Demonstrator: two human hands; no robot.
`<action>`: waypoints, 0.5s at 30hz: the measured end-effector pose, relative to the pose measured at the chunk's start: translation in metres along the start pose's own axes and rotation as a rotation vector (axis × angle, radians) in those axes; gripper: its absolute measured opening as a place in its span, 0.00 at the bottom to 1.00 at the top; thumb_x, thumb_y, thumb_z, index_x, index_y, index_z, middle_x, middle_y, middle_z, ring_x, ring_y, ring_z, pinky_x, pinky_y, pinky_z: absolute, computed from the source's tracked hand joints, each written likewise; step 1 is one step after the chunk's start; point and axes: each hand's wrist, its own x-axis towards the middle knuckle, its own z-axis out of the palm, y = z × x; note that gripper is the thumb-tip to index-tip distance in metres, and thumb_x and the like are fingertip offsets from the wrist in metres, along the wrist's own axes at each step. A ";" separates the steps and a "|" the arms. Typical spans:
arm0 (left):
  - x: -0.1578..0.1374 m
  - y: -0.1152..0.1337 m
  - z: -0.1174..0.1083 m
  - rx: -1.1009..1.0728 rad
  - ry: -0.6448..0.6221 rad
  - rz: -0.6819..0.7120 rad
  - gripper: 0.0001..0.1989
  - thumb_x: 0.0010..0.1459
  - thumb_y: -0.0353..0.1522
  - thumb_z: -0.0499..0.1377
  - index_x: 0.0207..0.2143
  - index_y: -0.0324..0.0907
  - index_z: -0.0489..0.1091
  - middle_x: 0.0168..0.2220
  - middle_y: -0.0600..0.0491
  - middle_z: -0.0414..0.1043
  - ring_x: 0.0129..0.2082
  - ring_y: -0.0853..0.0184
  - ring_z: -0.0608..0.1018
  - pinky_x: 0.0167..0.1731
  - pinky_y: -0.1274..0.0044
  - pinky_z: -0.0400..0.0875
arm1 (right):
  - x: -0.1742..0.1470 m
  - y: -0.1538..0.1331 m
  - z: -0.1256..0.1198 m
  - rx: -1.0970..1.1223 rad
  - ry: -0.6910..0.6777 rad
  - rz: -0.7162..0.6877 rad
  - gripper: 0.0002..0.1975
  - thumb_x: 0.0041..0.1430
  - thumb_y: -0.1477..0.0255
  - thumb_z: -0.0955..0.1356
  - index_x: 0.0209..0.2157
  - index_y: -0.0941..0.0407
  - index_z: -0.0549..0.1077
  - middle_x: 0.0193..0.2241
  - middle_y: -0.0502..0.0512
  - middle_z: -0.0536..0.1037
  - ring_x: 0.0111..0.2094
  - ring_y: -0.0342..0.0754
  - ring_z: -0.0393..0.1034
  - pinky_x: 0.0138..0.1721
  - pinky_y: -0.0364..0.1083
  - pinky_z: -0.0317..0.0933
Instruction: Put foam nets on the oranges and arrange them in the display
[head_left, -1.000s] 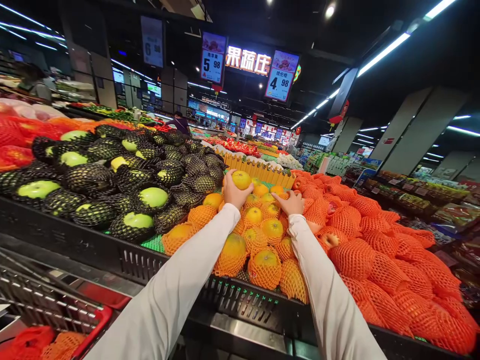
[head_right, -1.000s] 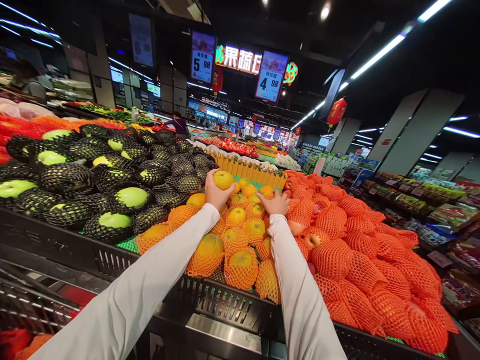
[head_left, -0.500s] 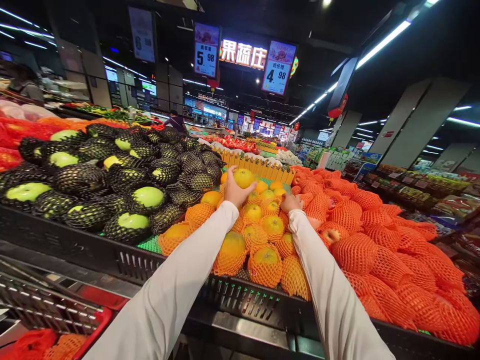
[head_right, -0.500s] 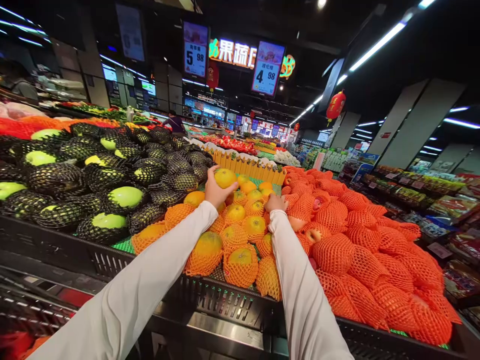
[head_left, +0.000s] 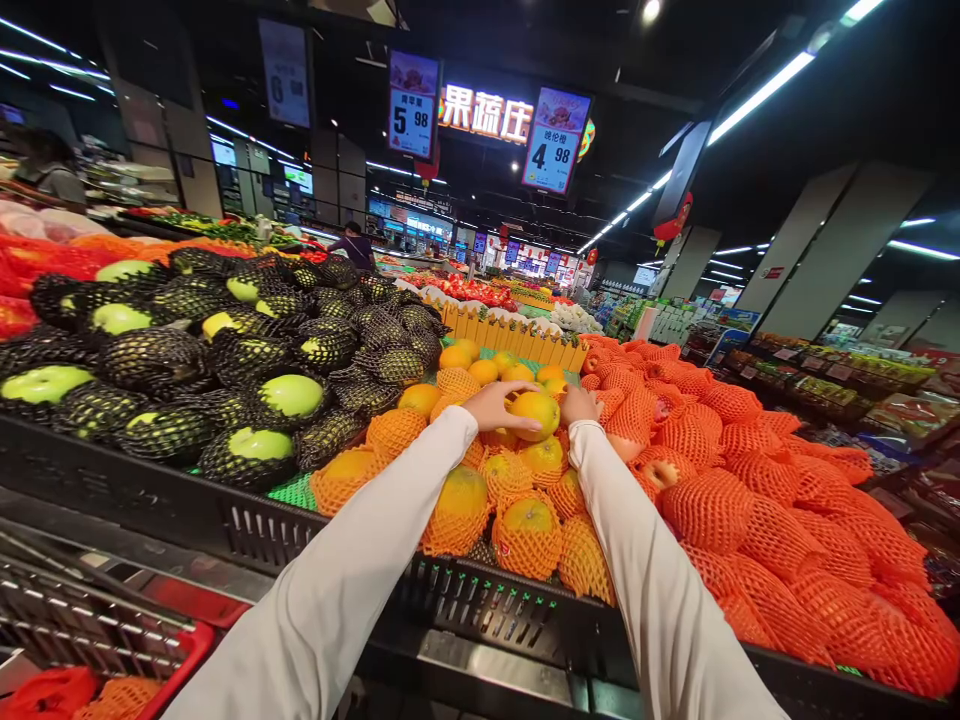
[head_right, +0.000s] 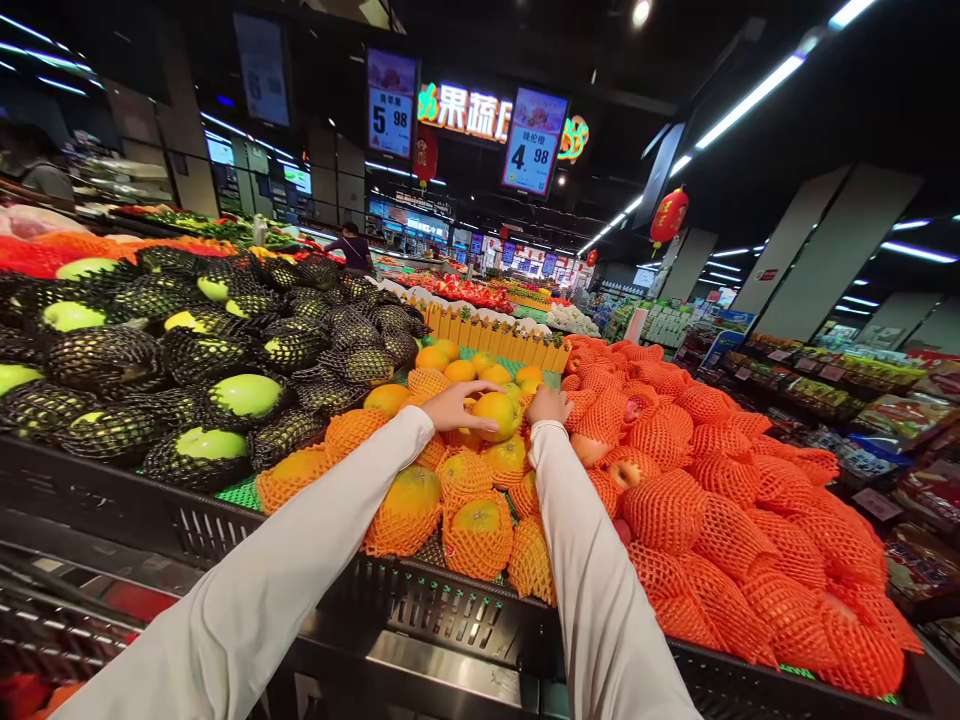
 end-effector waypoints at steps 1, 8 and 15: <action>0.000 0.000 0.000 -0.035 -0.021 -0.003 0.41 0.39 0.50 0.72 0.55 0.44 0.73 0.57 0.45 0.73 0.52 0.53 0.76 0.55 0.63 0.68 | -0.001 0.001 0.000 0.011 0.017 -0.005 0.26 0.59 0.73 0.64 0.59 0.58 0.68 0.56 0.71 0.73 0.61 0.67 0.62 0.57 0.62 0.55; 0.004 -0.003 0.000 -0.055 0.072 -0.005 0.36 0.44 0.50 0.70 0.53 0.42 0.75 0.54 0.44 0.76 0.53 0.53 0.76 0.53 0.63 0.72 | -0.006 0.006 -0.010 0.137 0.190 0.003 0.32 0.60 0.62 0.66 0.63 0.59 0.61 0.57 0.70 0.72 0.57 0.62 0.68 0.54 0.56 0.61; 0.012 -0.020 0.000 -0.048 0.328 0.023 0.24 0.53 0.45 0.64 0.47 0.37 0.76 0.49 0.42 0.78 0.46 0.58 0.79 0.54 0.63 0.72 | -0.012 0.006 -0.019 0.249 0.354 0.039 0.22 0.67 0.67 0.56 0.57 0.58 0.66 0.53 0.66 0.76 0.53 0.57 0.71 0.51 0.51 0.62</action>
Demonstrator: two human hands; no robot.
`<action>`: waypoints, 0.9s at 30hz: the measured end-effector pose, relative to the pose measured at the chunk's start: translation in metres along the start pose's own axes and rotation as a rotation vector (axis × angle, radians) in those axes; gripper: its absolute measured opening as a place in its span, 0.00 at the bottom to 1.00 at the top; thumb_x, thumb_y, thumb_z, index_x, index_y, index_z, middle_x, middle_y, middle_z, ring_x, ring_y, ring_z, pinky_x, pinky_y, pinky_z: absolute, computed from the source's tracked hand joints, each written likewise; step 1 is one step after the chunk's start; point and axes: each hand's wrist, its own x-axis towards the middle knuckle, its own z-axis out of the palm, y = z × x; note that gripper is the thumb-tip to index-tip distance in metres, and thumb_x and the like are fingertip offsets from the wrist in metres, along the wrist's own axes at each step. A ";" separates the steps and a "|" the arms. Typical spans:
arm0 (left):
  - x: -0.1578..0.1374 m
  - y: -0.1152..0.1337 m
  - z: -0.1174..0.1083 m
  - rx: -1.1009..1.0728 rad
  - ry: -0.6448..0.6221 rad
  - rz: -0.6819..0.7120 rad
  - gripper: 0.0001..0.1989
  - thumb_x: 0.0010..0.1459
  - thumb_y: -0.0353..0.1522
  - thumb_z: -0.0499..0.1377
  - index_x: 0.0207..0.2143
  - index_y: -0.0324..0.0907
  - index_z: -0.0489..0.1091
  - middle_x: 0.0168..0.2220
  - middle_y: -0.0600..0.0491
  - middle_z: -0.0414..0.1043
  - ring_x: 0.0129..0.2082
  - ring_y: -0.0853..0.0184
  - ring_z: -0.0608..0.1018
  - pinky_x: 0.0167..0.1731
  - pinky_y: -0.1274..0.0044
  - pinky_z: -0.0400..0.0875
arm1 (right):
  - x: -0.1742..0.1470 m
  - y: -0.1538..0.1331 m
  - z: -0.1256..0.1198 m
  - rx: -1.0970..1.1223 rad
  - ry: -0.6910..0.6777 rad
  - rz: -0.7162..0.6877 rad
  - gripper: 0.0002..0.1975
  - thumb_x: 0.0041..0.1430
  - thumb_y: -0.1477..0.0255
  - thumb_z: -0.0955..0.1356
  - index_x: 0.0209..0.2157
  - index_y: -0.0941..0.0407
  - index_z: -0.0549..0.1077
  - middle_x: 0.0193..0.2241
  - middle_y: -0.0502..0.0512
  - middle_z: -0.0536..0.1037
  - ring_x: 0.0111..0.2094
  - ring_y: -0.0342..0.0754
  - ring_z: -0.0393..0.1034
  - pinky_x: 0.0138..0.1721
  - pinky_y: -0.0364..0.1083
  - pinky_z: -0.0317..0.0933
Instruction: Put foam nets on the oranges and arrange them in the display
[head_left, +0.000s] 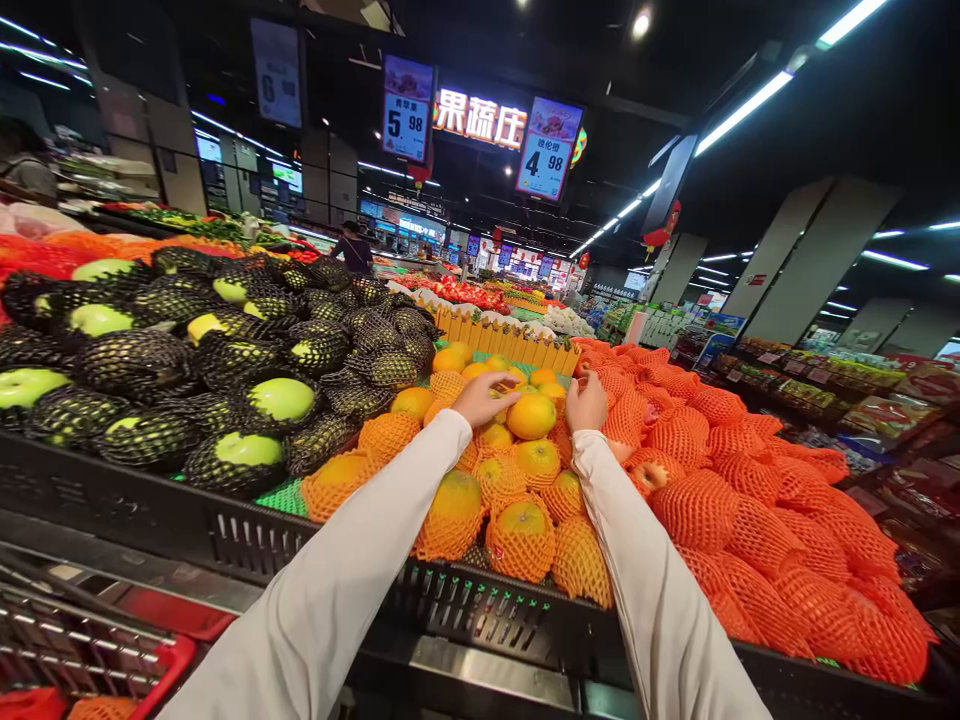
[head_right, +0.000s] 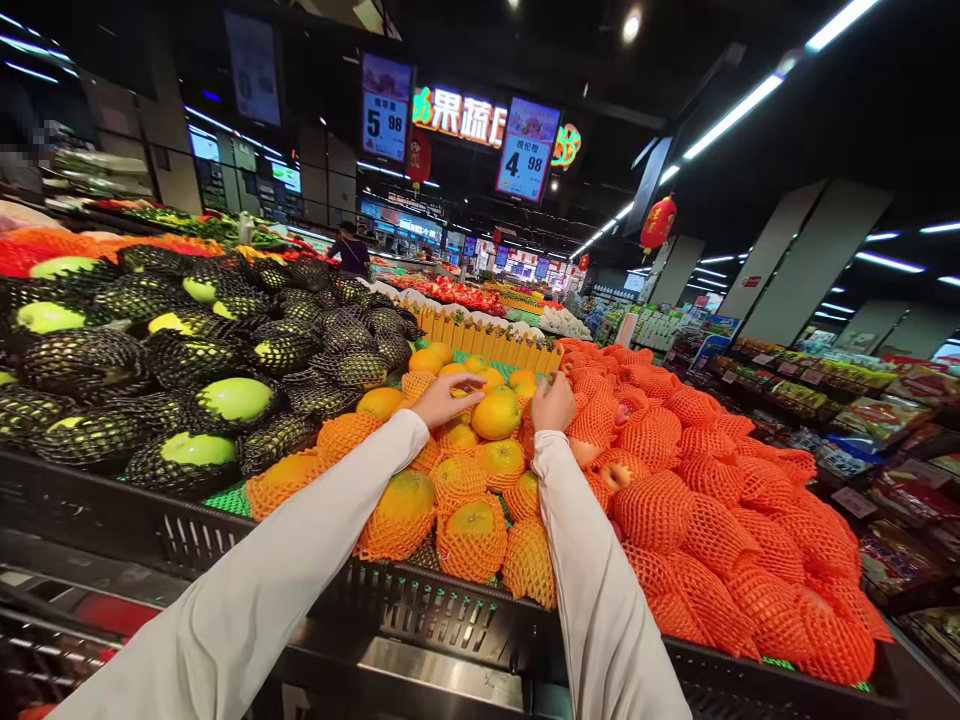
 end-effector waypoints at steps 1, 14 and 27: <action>-0.001 0.001 0.000 0.009 -0.007 0.002 0.24 0.54 0.45 0.64 0.46 0.38 0.77 0.49 0.42 0.78 0.46 0.58 0.79 0.53 0.63 0.72 | 0.000 0.002 0.000 -0.021 -0.036 0.016 0.21 0.66 0.69 0.56 0.56 0.58 0.69 0.50 0.67 0.78 0.50 0.57 0.73 0.49 0.52 0.63; -0.010 0.009 0.001 0.062 -0.299 -0.011 0.43 0.37 0.45 0.74 0.56 0.44 0.69 0.55 0.43 0.72 0.49 0.55 0.76 0.53 0.61 0.71 | -0.002 0.001 0.003 0.001 -0.165 -0.169 0.18 0.57 0.75 0.65 0.50 0.55 0.76 0.50 0.60 0.80 0.50 0.54 0.74 0.48 0.48 0.64; -0.005 0.000 0.000 0.109 -0.077 -0.203 0.28 0.46 0.45 0.67 0.45 0.43 0.64 0.43 0.47 0.74 0.40 0.60 0.78 0.43 0.67 0.74 | -0.023 -0.024 -0.010 0.265 -0.365 -0.625 0.27 0.64 0.51 0.61 0.57 0.52 0.69 0.55 0.57 0.78 0.53 0.53 0.72 0.54 0.49 0.62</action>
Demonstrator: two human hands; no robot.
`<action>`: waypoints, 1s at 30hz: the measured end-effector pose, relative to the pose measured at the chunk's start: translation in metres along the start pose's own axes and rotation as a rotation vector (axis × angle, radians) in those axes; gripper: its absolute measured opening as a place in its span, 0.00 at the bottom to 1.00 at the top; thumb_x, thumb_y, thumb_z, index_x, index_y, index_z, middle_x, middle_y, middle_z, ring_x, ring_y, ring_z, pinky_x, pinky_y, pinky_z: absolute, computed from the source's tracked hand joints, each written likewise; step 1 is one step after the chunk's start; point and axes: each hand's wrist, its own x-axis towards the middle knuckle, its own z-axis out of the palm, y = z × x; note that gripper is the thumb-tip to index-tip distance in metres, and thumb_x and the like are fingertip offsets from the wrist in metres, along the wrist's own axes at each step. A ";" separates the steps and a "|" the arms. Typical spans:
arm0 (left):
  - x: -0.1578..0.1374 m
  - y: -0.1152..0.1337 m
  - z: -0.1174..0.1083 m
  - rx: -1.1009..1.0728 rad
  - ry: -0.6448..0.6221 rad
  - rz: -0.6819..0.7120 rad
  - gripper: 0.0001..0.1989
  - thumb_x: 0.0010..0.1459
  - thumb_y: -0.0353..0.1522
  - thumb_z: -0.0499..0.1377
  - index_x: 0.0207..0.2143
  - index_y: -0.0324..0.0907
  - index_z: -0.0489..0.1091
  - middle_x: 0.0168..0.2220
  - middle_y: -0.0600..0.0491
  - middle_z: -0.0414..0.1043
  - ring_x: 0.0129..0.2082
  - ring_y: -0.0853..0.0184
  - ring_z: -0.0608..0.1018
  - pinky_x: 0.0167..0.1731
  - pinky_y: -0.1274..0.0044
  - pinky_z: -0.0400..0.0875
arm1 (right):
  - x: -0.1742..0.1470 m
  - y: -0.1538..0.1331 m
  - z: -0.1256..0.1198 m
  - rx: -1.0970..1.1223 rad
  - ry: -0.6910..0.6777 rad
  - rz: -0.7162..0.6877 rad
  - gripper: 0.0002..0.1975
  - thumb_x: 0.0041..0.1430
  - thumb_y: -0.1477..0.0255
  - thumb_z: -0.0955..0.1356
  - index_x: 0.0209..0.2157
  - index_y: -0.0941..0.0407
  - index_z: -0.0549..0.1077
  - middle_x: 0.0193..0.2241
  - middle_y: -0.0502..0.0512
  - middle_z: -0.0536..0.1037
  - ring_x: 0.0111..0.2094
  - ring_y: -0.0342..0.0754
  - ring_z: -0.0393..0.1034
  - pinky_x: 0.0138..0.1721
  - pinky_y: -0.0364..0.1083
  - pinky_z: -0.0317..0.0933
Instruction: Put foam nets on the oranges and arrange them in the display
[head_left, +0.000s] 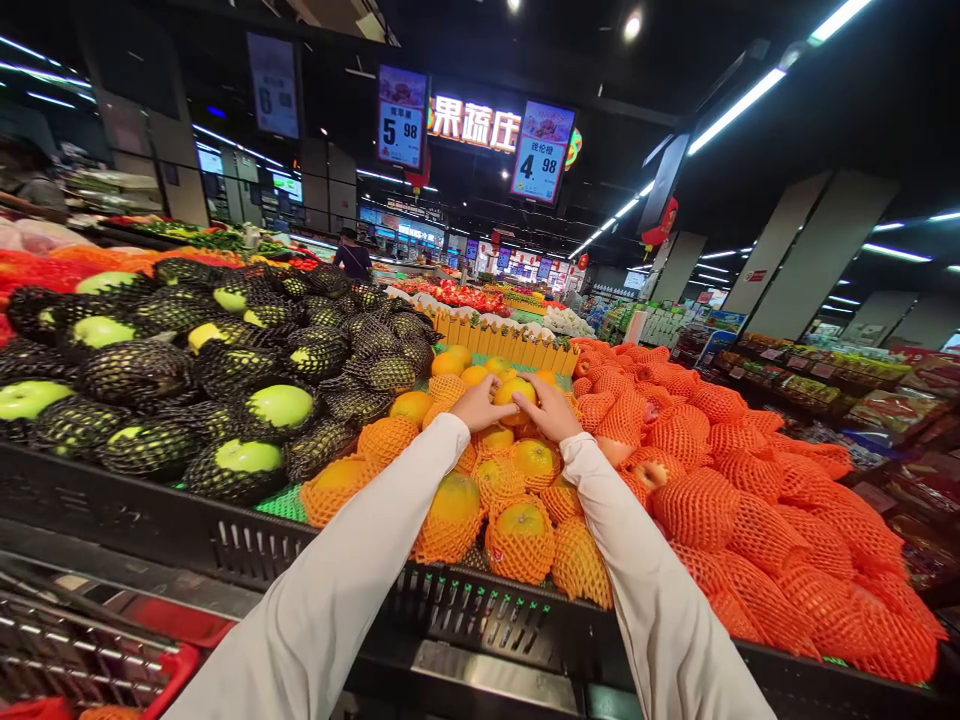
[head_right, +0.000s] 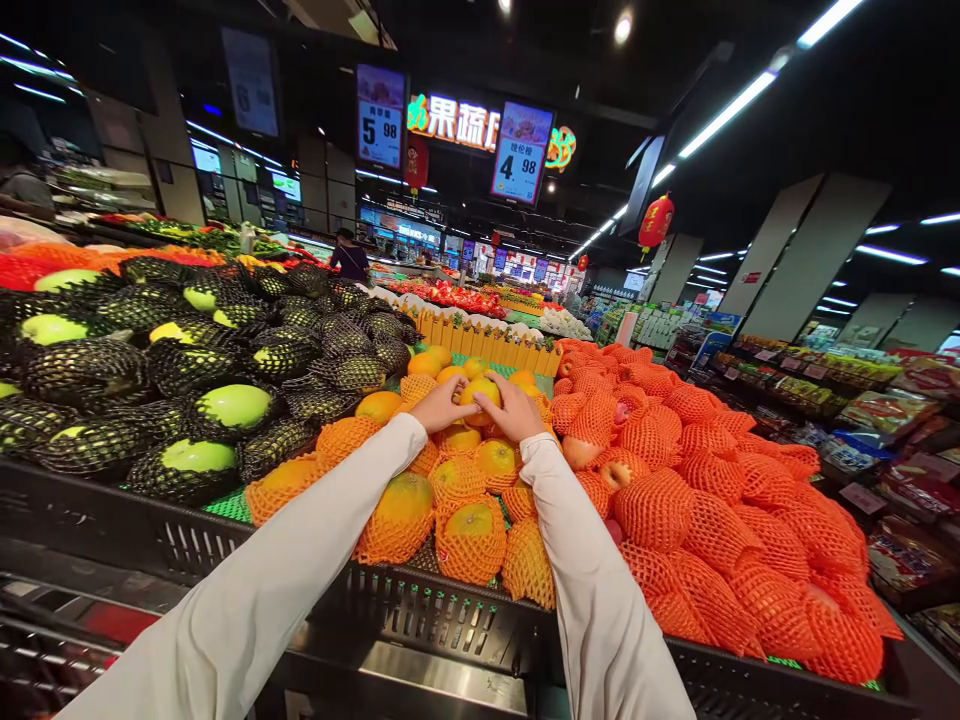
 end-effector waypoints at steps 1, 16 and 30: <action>0.000 0.000 -0.001 -0.001 -0.013 0.002 0.27 0.47 0.45 0.65 0.46 0.42 0.64 0.43 0.47 0.74 0.41 0.59 0.78 0.44 0.67 0.74 | 0.000 0.000 0.002 0.005 -0.018 0.009 0.28 0.64 0.50 0.61 0.58 0.51 0.68 0.55 0.57 0.77 0.53 0.53 0.72 0.53 0.49 0.63; 0.001 0.000 0.001 -0.090 -0.111 0.069 0.30 0.54 0.57 0.55 0.34 0.39 0.78 0.34 0.51 0.79 0.40 0.59 0.77 0.44 0.72 0.72 | 0.005 0.024 0.005 0.142 0.196 0.138 0.31 0.66 0.50 0.55 0.25 0.55 0.76 0.25 0.53 0.79 0.31 0.47 0.73 0.37 0.44 0.60; 0.003 -0.004 0.000 -0.085 -0.176 0.013 0.34 0.56 0.58 0.53 0.48 0.40 0.78 0.52 0.47 0.79 0.54 0.54 0.76 0.60 0.66 0.65 | 0.000 -0.009 -0.017 0.086 -0.245 0.034 0.25 0.56 0.49 0.68 0.45 0.54 0.76 0.45 0.55 0.80 0.47 0.51 0.72 0.50 0.48 0.60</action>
